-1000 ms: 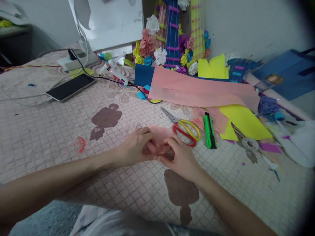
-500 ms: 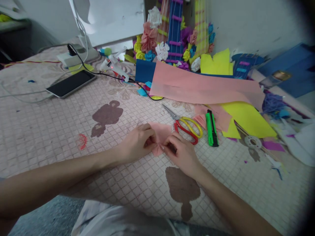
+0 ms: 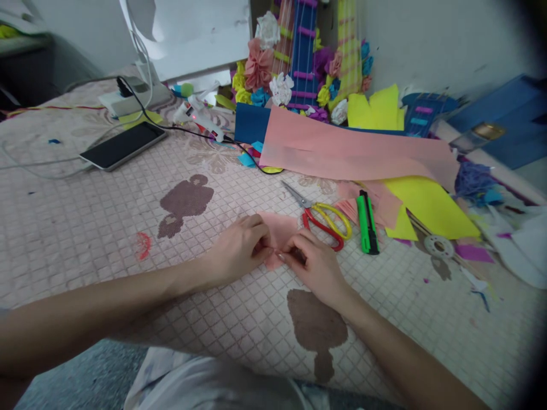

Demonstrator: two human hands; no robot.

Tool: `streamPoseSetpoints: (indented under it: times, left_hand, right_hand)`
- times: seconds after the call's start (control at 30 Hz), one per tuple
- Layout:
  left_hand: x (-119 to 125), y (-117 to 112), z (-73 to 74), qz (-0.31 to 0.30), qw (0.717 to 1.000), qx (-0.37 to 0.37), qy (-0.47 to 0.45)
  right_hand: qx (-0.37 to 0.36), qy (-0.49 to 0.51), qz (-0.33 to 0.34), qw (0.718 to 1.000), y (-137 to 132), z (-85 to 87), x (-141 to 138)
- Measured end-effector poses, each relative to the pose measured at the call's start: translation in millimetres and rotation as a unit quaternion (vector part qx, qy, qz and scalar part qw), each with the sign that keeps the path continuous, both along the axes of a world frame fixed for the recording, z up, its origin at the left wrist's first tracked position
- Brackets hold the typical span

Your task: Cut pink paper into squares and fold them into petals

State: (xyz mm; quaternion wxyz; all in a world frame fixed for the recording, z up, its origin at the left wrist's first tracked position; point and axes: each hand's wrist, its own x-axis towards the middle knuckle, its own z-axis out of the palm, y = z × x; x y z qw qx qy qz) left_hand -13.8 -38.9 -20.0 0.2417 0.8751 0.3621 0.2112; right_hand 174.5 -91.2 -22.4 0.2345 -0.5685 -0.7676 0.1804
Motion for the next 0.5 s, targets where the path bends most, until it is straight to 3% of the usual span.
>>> streamPoseSetpoints:
  times: [0.5]
  left_hand:
    - [0.0,-0.5,-3.2,0.0,1.0,0.005,-0.001]
  right_hand:
    - [0.002,-0.003,0.001,1.0,0.0,-0.9,0.5]
